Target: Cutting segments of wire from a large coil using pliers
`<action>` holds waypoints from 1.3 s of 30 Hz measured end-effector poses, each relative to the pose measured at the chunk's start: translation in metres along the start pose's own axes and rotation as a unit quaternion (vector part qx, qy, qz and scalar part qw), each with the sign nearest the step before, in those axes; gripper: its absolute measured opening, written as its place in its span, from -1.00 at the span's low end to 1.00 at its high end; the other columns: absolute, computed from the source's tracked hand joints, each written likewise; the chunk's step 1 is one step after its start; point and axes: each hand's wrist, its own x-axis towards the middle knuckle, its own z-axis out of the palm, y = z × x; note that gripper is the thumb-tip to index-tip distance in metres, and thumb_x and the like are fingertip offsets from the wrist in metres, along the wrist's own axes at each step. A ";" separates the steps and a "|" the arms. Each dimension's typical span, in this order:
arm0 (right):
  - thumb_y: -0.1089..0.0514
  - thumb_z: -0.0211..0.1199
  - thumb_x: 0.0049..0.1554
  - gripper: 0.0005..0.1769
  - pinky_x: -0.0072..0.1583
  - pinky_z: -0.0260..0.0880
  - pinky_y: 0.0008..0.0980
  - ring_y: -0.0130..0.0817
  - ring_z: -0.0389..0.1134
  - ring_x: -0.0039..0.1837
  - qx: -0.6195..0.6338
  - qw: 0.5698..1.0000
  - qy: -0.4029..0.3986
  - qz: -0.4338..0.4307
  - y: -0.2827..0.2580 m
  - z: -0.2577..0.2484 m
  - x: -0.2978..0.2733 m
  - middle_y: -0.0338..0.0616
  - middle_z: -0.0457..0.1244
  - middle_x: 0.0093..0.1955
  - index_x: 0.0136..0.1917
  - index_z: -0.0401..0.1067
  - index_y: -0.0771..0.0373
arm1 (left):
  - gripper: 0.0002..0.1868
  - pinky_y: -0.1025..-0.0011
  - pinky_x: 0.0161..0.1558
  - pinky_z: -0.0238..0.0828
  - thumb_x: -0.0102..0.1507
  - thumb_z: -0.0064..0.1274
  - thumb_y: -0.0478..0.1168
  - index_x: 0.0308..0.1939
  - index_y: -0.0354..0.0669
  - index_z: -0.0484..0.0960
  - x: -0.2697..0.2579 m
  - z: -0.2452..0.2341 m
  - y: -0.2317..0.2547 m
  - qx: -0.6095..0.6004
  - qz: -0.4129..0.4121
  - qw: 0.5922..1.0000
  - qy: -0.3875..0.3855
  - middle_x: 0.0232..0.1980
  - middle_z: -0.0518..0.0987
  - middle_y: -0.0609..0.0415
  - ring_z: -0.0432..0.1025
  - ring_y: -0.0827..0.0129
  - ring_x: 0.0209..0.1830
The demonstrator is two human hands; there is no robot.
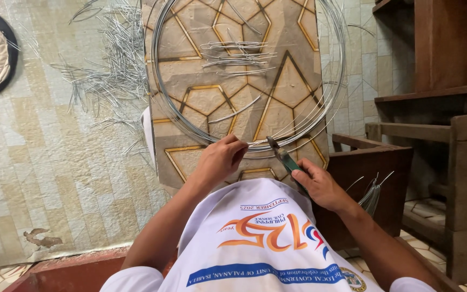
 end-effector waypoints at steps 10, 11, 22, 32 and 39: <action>0.02 0.22 0.27 -0.79 -0.27 0.21 -0.43 -0.41 0.18 -0.29 0.015 1.000 0.009 -0.001 0.009 0.000 0.004 -0.21 0.18 -0.41 -0.08 0.49 0.19 | -0.89 0.28 -0.37 0.53 0.28 0.09 -0.23 -0.13 0.04 0.67 -0.002 0.003 -0.002 -0.004 0.050 0.998 0.048 -0.27 0.55 0.12 0.57 0.09 -0.36; 0.03 0.20 0.28 -0.78 -0.26 0.22 -0.43 -0.41 0.18 -0.29 0.023 1.000 0.001 -0.006 0.008 0.001 0.005 -0.18 0.21 -0.42 -0.07 0.49 0.20 | -0.91 0.28 -0.37 0.52 0.28 0.09 -0.22 -0.15 0.05 0.66 -0.001 0.002 -0.001 0.000 0.054 0.997 0.047 -0.27 0.53 0.13 0.56 0.09 -0.36; 0.05 0.15 0.31 -0.76 -0.25 0.20 -0.41 -0.40 0.19 -0.31 0.064 0.998 -0.024 -0.017 0.014 0.004 0.006 -0.14 0.24 -0.42 -0.06 0.49 0.25 | -0.95 0.30 -0.35 0.51 0.30 0.07 -0.22 -0.18 0.05 0.61 -0.001 -0.001 0.002 -0.003 0.071 0.997 0.032 -0.28 0.50 0.12 0.55 0.11 -0.32; 0.03 0.16 0.30 -0.77 -0.26 0.22 -0.41 -0.37 0.18 -0.32 0.012 0.999 -0.028 -0.015 0.008 0.009 0.006 -0.17 0.20 -0.42 -0.06 0.48 0.21 | -0.96 0.37 -0.38 0.49 0.34 0.05 -0.21 -0.22 0.02 0.59 -0.002 -0.010 0.016 0.034 0.078 0.995 0.055 -0.30 0.47 0.14 0.54 0.17 -0.36; -0.06 0.14 0.28 -0.77 -0.15 0.35 -0.30 -0.28 0.28 -0.23 -0.068 0.997 -0.003 0.021 -0.013 0.015 0.002 -0.10 0.26 -0.38 -0.02 0.47 0.09 | -0.92 0.39 -0.37 0.48 0.33 0.03 -0.19 -0.28 0.04 0.53 -0.003 -0.002 0.011 0.058 0.101 0.990 0.085 -0.31 0.44 0.16 0.52 0.20 -0.35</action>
